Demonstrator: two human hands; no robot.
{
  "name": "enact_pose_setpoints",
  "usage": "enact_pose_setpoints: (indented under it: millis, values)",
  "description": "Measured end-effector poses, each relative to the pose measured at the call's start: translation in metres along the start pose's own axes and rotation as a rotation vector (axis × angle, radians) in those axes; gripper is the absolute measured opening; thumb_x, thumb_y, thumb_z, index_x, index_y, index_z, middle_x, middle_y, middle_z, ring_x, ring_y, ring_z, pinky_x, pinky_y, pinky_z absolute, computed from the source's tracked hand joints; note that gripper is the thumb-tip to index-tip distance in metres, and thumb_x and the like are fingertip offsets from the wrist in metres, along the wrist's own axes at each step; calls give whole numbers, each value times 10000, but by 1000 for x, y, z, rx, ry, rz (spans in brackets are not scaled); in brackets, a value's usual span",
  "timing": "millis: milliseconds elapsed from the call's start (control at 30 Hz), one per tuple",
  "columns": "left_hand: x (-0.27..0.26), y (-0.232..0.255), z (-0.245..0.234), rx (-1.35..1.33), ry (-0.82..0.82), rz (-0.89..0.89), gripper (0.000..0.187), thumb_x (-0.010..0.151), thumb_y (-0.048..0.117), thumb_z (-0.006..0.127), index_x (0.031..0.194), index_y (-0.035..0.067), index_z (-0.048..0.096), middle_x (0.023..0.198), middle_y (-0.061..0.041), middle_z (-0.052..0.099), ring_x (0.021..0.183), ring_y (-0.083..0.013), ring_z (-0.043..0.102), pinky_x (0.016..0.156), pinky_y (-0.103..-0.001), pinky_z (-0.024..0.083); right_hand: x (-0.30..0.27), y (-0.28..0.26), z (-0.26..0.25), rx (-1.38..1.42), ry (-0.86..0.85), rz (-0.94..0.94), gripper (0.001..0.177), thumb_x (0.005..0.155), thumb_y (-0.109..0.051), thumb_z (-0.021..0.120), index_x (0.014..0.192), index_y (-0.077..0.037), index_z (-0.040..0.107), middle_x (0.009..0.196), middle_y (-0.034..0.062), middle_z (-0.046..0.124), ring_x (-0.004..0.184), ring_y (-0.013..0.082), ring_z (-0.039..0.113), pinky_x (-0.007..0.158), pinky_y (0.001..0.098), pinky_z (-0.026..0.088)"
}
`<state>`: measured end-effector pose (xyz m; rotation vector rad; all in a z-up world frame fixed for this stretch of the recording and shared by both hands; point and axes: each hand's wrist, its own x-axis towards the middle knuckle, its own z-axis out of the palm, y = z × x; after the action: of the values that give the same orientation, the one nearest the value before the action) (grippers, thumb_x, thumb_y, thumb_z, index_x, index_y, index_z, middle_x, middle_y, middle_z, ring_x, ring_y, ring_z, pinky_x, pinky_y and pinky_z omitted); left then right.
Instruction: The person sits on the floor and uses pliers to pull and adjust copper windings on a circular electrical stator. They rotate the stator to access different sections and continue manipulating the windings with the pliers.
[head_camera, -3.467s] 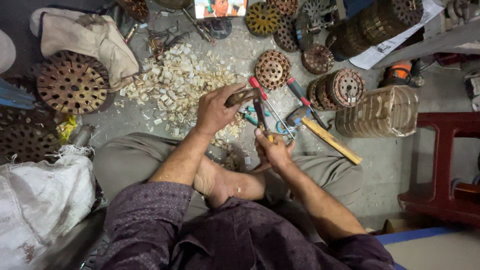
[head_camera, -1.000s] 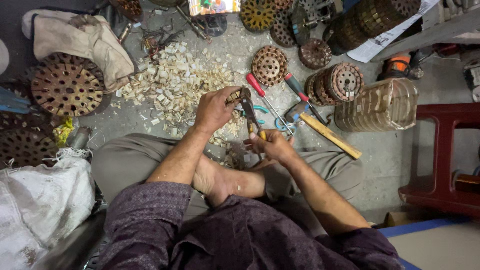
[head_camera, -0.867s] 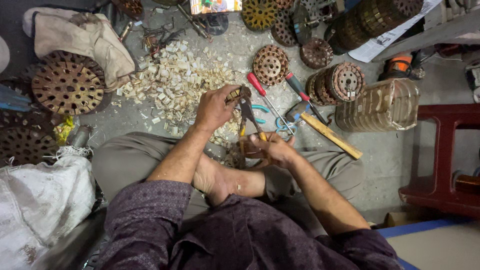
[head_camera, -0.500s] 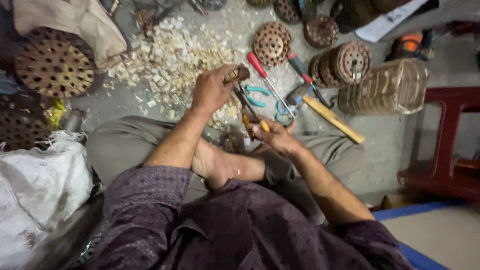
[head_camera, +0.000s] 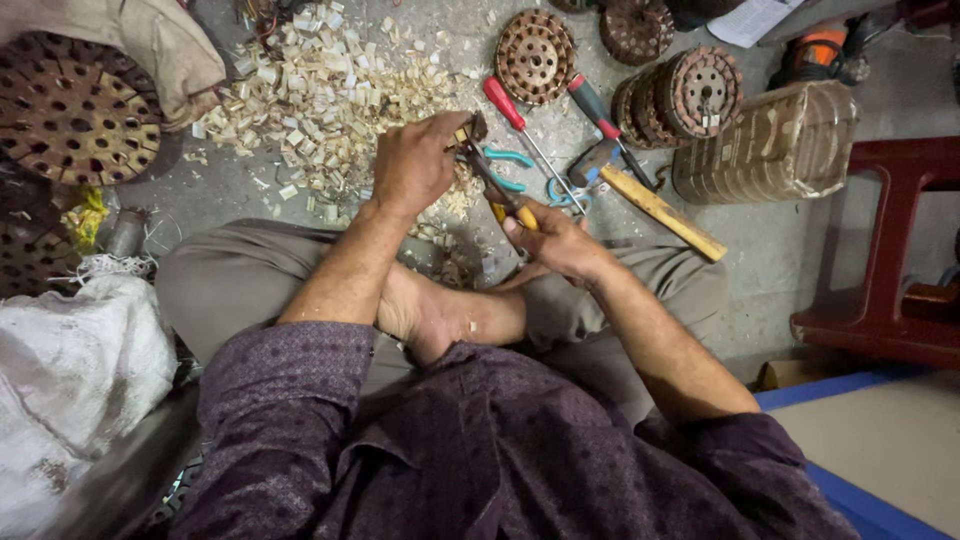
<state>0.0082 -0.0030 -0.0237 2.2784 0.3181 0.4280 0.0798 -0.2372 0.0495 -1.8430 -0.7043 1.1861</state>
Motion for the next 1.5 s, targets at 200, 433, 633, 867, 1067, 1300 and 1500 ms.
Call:
enact_pose_setpoints:
  millis: [200,433,633,867,1067,1300,1500]
  values:
    - [-6,4,-5,22,161,87,439,820,35,701,1237,174,696,1113,-98,769,900,-331,752,772,-444,626,7,13,13,-273,230,298,651,944,-477,630,1456,-117,448,943,127,702,760,190,660,807,425,555]
    - [-4,9,-9,19,206,145,419,840,16,681,1232,165,686,1025,-83,778,832,-303,758,703,-443,612,18,47,22,-260,276,361,596,1013,-590,527,942,-40,745,611,-7,650,543,128,604,745,208,349]
    - [-2,8,-12,-253,313,177,410,874,172,804,1264,186,679,1091,-76,779,902,-226,779,775,-372,642,20,58,39,287,396,288,501,1018,-486,640,866,-9,614,551,10,489,427,161,401,463,379,302]
    - [-1,5,-11,-387,159,13,432,892,163,816,1299,221,685,1217,-82,756,915,-209,788,839,-319,650,11,36,27,-462,405,221,412,933,-486,644,1079,-104,694,758,9,709,839,164,659,1076,744,-9]
    - [-2,13,-18,-358,230,59,500,854,74,825,1321,187,686,1240,-108,740,1038,-217,765,877,-324,640,12,41,11,-419,328,188,336,934,-359,714,1127,-84,698,795,23,675,765,155,606,831,549,426]
    - [-4,18,-26,-452,92,-184,420,877,122,809,1279,192,709,1302,-73,718,796,-214,781,711,-313,641,33,74,6,-74,299,-41,414,836,-277,826,1102,1,673,861,36,762,759,118,700,658,287,552]
    - [0,12,-21,-398,147,38,439,865,74,830,1284,145,717,1198,-109,768,990,-212,785,811,-326,632,24,63,-7,250,44,287,600,1045,-478,636,1201,93,736,940,69,783,824,206,687,756,357,567]
